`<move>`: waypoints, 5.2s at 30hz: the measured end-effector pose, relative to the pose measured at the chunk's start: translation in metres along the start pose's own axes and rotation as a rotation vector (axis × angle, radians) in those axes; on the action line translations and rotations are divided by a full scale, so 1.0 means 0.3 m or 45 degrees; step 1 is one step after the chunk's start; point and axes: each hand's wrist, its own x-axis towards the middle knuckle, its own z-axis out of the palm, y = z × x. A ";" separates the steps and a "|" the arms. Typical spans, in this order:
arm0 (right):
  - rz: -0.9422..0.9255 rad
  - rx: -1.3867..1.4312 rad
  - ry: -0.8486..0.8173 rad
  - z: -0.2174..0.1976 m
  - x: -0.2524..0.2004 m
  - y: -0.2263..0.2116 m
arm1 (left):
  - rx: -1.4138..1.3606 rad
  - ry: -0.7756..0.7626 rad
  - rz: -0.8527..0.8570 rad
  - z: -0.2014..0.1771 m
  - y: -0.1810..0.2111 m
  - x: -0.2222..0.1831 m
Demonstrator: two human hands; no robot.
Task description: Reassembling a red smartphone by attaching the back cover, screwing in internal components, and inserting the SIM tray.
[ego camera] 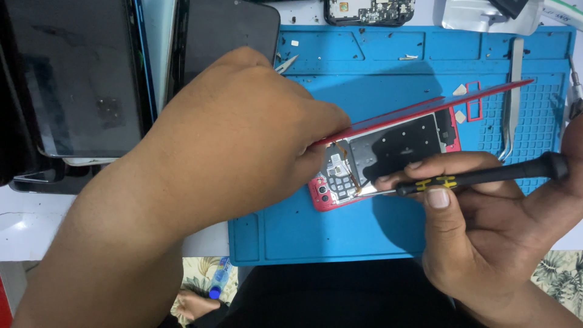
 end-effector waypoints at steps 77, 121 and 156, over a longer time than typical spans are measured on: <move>-0.087 -0.159 -0.369 -0.102 0.020 -0.112 | -0.110 0.000 0.022 -0.022 0.007 0.001; -0.416 -0.023 -0.536 -0.156 0.060 -0.118 | -0.176 -0.050 -0.049 -0.037 0.026 0.010; 0.037 0.314 0.696 -0.346 0.018 0.342 | 0.343 0.035 0.279 -0.013 0.053 -0.008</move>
